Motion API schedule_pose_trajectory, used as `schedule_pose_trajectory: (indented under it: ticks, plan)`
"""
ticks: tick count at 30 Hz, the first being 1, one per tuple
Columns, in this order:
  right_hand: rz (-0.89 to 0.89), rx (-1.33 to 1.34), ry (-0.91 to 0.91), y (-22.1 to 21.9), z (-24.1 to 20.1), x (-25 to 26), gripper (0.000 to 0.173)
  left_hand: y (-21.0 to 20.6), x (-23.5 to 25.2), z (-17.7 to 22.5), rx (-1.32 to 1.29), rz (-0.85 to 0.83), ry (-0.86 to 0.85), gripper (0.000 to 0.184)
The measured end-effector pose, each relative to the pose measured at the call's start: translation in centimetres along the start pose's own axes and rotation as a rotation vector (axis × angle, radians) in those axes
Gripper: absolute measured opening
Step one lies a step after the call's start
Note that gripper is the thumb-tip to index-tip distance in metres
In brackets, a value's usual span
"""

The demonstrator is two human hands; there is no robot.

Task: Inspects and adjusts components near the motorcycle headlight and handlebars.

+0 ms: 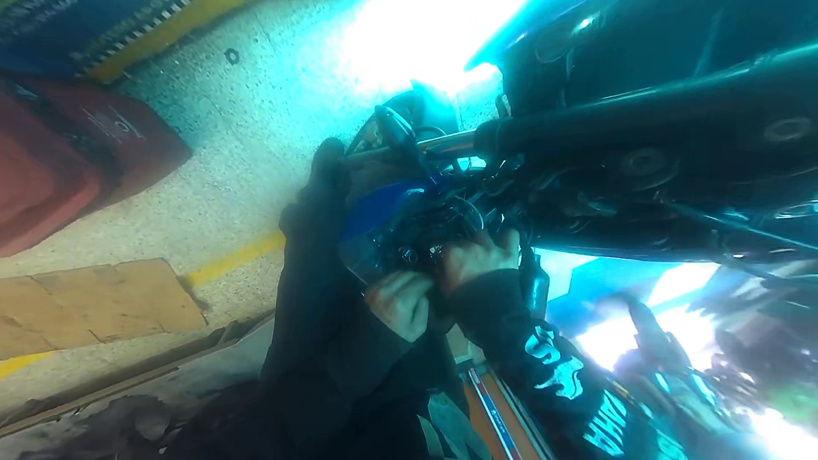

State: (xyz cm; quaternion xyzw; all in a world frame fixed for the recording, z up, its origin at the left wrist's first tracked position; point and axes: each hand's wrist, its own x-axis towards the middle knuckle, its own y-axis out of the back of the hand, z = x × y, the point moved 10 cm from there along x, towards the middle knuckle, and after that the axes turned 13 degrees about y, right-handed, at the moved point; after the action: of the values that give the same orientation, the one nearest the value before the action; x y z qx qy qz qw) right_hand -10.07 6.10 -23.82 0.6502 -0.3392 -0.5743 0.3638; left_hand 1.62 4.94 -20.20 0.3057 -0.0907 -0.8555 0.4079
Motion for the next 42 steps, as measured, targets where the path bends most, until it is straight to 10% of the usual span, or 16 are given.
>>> schedule_pose_trajectory:
  ticks: [10, 25, 29, 37, 42]
  plan:
    - [-0.252, 0.090, -0.072, 3.7, 1.0, -0.9, 0.017, -3.7, 2.6, -0.1, 0.609, -0.064, 0.049, 0.039]
    - [-0.374, 0.143, -0.053, 2.8, 1.9, -1.0, 0.034, -4.6, 2.9, 0.1, 0.665, -0.066, -0.066, 0.033]
    - [-0.343, 0.192, -0.025, 2.9, 2.2, -1.1, 0.033, -2.6, 3.4, 1.1, 0.588, 0.161, -0.028, 0.023]
    - [-0.351, 0.100, -0.006, 2.8, 1.3, -0.7, 0.020, -6.3, 3.2, -4.5, 0.474, -0.170, 0.750, 0.049]
    - [-0.371, 0.189, 0.002, 2.3, 1.7, -1.0, 0.022, -6.2, 3.4, -4.2, 0.495, -0.132, 0.672, 0.050]
